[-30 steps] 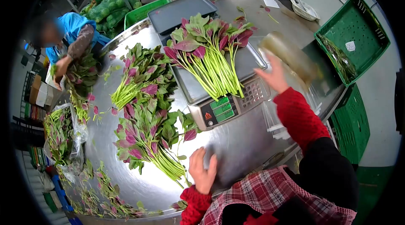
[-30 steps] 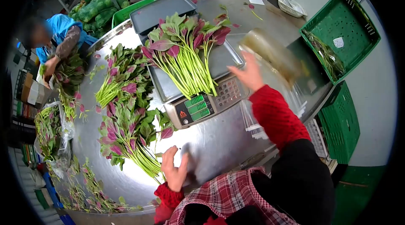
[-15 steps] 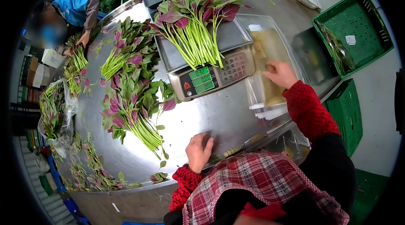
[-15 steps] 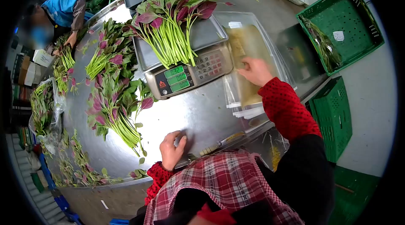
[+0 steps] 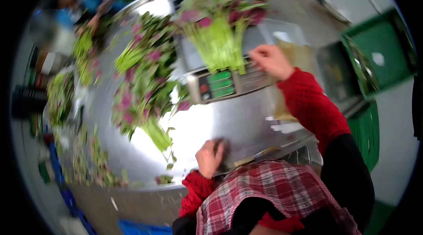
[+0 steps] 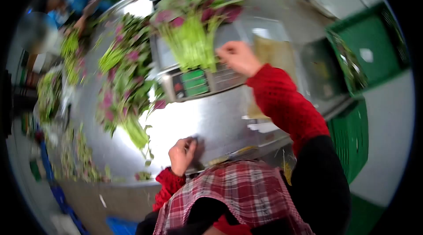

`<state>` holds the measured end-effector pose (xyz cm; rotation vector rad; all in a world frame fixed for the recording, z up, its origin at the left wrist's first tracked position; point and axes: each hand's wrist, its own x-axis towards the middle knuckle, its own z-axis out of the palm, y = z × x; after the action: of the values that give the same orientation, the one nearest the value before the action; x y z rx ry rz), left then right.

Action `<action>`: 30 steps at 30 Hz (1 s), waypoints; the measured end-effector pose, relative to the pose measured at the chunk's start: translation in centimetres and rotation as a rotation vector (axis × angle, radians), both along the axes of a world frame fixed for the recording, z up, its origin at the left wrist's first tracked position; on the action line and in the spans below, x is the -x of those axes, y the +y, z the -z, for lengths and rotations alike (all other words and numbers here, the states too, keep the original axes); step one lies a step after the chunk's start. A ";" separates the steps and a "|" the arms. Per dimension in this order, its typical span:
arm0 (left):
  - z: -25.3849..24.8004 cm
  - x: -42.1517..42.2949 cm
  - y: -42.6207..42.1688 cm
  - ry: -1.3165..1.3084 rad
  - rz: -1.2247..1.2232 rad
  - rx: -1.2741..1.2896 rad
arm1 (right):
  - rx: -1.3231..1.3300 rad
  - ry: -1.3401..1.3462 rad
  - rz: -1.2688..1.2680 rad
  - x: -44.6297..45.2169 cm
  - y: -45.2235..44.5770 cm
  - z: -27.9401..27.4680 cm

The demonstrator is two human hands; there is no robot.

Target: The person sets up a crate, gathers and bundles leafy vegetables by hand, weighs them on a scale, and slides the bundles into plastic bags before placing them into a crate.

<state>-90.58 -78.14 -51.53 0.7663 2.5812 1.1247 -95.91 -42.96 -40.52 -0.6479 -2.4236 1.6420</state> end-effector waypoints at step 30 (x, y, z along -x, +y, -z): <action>-2.5 8.7 -0.3 -1.162 -0.436 -0.770 | 0.630 -0.337 -0.667 -4.3 -18.7 8.0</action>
<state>-99.26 -78.47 -49.07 -0.3687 1.3092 1.9268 -91.56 -61.61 -48.57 -0.1658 -2.4832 2.8277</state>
